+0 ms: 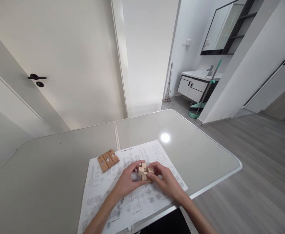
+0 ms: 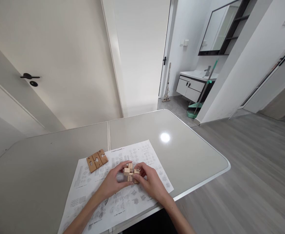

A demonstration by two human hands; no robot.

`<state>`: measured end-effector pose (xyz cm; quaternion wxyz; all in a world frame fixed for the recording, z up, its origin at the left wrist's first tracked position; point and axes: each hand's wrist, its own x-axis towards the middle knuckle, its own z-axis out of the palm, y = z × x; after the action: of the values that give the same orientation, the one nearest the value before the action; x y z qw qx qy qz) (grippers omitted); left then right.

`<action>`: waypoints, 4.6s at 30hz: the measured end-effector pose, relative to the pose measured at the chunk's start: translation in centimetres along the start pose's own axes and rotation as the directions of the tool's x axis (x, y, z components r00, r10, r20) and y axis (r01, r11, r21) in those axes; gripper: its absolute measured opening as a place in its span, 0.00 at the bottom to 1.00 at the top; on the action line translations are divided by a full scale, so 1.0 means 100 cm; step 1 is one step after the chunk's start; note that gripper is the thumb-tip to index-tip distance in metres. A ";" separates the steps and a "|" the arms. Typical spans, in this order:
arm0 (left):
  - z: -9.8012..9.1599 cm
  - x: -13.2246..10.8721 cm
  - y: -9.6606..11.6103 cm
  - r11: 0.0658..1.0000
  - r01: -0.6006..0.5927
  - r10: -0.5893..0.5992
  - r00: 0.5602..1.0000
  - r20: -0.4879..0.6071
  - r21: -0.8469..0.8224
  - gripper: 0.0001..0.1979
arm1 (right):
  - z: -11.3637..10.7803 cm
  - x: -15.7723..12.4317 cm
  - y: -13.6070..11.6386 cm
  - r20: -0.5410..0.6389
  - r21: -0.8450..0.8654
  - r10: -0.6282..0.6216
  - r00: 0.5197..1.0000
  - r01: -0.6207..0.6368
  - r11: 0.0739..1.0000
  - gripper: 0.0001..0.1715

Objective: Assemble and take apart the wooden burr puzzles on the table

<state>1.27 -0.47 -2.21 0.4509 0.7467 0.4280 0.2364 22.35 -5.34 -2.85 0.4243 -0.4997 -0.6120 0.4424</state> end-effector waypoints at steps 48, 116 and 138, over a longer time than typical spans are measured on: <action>-0.014 -0.009 0.005 0.977 -0.054 0.065 0.997 0.048 -0.207 0.29 | 0.022 0.001 -0.018 -0.051 -0.179 -0.001 0.999 -0.008 0.984 0.18; 0.004 -0.018 0.002 0.985 -0.171 0.172 0.983 -0.066 0.024 0.28 | 0.012 -0.021 -0.026 0.044 -0.659 -0.227 0.973 0.199 0.725 0.12; 0.005 -0.017 -0.004 0.935 -0.305 0.330 0.935 -0.128 0.180 0.30 | 0.008 -0.022 -0.027 0.033 -0.497 -0.266 0.963 0.246 0.832 0.10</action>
<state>0.59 -2.12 -2.75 0.3114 0.8185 0.3529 0.3296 21.28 -7.94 -0.65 0.3482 -0.5137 -0.7583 0.1996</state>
